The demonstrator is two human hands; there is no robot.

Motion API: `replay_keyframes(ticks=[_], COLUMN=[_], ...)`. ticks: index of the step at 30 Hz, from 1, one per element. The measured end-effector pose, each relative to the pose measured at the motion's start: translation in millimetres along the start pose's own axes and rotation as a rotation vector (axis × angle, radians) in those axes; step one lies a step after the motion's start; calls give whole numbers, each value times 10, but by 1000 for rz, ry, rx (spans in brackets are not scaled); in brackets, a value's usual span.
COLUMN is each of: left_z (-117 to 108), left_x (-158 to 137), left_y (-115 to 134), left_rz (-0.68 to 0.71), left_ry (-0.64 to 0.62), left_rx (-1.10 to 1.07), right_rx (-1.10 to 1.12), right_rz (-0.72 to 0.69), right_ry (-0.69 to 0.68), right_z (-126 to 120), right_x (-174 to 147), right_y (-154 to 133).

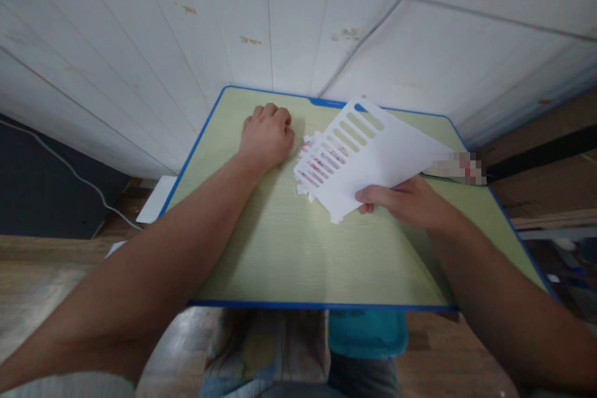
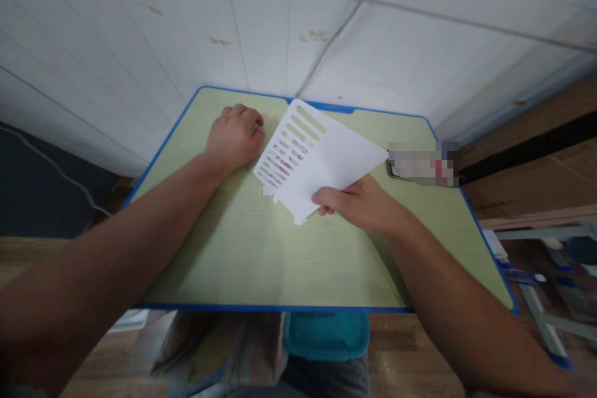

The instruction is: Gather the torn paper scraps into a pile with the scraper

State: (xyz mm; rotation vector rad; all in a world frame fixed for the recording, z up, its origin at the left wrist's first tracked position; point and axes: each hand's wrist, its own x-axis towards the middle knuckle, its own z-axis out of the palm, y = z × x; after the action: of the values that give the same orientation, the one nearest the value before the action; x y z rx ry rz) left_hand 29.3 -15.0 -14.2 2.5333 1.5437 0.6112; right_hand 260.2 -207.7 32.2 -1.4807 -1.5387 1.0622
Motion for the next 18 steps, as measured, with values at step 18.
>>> replay_keyframes(ticks=[18], left_z=[-63], left_x=[-1], left_y=[70], left_rz=[-11], left_ry=[-32], left_rx=[-23], right_rx=[66], right_rz=[158], right_ry=[325], right_z=[116], right_x=[-1443], right_y=[329])
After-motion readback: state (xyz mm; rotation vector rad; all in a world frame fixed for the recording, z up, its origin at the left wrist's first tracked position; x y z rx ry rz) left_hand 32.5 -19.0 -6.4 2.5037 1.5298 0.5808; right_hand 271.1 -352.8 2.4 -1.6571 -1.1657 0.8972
